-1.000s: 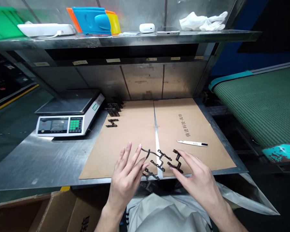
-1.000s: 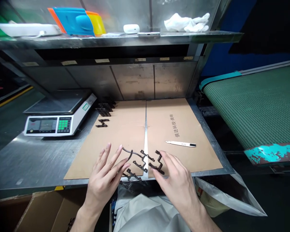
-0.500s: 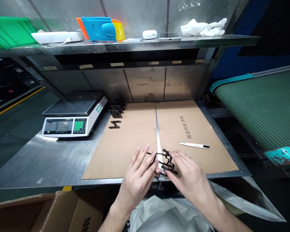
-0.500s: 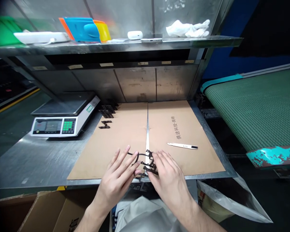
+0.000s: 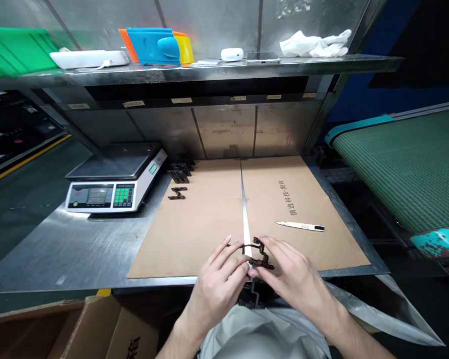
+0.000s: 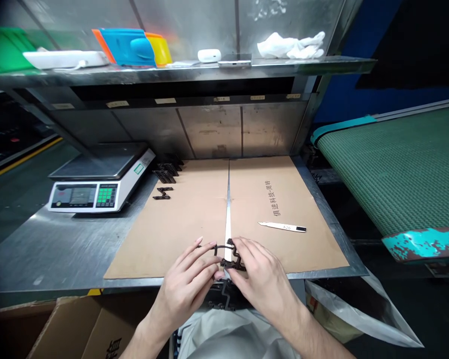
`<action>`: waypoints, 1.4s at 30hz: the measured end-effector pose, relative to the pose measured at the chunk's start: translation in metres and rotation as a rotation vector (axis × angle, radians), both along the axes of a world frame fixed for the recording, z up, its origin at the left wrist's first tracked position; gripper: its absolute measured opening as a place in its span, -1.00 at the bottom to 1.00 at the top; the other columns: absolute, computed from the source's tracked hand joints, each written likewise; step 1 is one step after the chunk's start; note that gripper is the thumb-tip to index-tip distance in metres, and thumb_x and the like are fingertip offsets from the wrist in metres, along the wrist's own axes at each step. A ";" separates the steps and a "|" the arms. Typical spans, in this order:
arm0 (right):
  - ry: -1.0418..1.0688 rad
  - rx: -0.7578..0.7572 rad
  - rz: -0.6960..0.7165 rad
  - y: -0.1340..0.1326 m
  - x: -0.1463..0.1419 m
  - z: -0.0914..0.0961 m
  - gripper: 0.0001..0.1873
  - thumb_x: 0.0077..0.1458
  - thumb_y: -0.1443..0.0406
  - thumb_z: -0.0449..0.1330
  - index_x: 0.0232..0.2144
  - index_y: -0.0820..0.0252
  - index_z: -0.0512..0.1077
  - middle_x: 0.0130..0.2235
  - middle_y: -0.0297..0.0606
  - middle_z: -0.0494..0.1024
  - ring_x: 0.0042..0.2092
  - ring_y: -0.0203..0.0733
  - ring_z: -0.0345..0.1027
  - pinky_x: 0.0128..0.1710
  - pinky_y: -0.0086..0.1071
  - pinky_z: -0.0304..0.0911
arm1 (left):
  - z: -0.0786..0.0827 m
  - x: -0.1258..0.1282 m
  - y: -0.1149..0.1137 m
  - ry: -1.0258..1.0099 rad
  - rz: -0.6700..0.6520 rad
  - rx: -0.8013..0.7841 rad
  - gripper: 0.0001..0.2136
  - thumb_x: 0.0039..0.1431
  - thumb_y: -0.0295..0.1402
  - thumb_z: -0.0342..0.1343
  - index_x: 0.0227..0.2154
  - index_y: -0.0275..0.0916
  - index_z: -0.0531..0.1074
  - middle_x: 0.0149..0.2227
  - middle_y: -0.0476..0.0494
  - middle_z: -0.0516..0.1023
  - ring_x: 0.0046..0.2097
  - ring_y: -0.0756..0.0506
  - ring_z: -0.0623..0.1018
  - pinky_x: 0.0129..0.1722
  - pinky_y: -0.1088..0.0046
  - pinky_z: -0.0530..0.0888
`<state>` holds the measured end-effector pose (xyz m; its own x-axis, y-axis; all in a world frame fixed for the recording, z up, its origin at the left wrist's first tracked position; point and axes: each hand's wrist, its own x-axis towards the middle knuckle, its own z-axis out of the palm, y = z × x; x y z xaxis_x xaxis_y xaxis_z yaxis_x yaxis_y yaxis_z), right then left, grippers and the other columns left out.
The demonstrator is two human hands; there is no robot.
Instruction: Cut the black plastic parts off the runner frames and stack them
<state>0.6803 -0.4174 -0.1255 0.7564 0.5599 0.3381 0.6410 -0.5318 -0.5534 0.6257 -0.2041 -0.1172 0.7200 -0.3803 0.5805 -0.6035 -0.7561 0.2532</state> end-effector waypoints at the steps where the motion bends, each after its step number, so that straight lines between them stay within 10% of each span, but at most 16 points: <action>1: 0.030 -0.006 0.008 0.000 0.000 0.000 -0.46 0.26 0.35 0.24 0.24 0.11 0.27 0.13 -0.07 0.57 0.15 0.06 0.49 0.16 -0.05 0.49 | 0.000 -0.001 -0.001 0.001 0.009 -0.010 -0.86 0.31 -0.61 0.12 -0.19 -0.29 0.50 -0.13 -0.20 0.67 0.20 -0.23 0.56 0.37 0.01 0.38; 22: -0.069 0.054 0.018 0.004 0.002 -0.017 -0.41 0.22 0.42 0.20 0.28 0.15 0.22 0.11 -0.05 0.59 0.12 0.04 0.53 0.12 -0.10 0.51 | 0.008 -0.014 -0.012 -0.095 0.051 0.061 -0.85 0.29 -0.61 0.11 -0.17 -0.33 0.53 -0.17 -0.23 0.69 0.19 -0.29 0.57 0.28 0.05 0.45; 42: -0.047 0.230 0.119 -0.003 -0.006 -0.012 -0.35 0.13 0.49 0.26 0.25 0.14 0.27 0.10 -0.12 0.61 0.07 -0.06 0.57 0.11 -0.30 0.49 | -0.041 -0.018 0.008 -0.057 -0.042 -0.304 -0.89 0.41 -0.52 0.06 -0.24 -0.35 0.47 -0.27 -0.20 0.51 0.19 -0.31 0.56 0.28 -0.13 0.43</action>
